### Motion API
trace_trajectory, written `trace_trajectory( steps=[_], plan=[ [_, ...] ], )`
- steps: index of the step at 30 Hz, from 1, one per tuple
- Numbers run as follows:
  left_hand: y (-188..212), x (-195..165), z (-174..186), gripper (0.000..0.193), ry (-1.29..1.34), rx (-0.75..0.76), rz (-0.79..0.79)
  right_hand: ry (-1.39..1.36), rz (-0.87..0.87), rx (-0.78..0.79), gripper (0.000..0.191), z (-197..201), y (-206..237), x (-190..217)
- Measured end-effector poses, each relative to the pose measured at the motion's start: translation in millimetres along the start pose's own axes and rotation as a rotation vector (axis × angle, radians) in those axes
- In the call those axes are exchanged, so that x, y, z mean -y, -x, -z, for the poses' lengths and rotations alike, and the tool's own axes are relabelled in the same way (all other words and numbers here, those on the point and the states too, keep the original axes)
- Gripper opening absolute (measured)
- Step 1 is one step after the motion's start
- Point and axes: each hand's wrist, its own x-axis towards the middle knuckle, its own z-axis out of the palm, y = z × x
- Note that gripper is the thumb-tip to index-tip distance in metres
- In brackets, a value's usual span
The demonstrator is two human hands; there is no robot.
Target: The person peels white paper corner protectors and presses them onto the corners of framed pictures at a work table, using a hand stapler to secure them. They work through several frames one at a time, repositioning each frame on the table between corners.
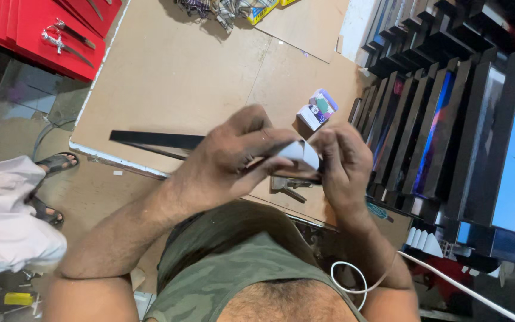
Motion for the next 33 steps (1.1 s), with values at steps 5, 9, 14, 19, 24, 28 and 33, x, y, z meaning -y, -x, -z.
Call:
trace_trajectory(
  steps=[5,9,14,19,24,28,33],
  plan=[
    [17,25,-8,0.038,-0.264,-0.117,0.000,0.843,0.286,-0.071,0.019,-7,34,-74],
    [30,82,-65,0.031,-0.304,-0.058,0.098,0.842,0.250,0.293,0.065,-21,77,-125],
    [58,157,-124,0.025,-0.457,0.037,0.162,0.898,0.023,0.448,0.054,-24,83,-150],
    [68,180,-127,0.025,-0.519,0.092,0.087,0.866,-0.433,0.606,0.027,-32,67,-155],
    [66,178,-113,0.033,-0.574,0.132,0.027,0.735,-0.426,0.576,0.030,-52,54,-149],
    [64,178,-109,0.030,-0.514,0.264,0.086,0.589,-0.419,0.550,0.026,-66,48,-138],
    [68,183,-110,0.029,-0.560,0.258,0.087,0.655,-0.353,0.509,0.021,-80,44,-134]
  ],
)
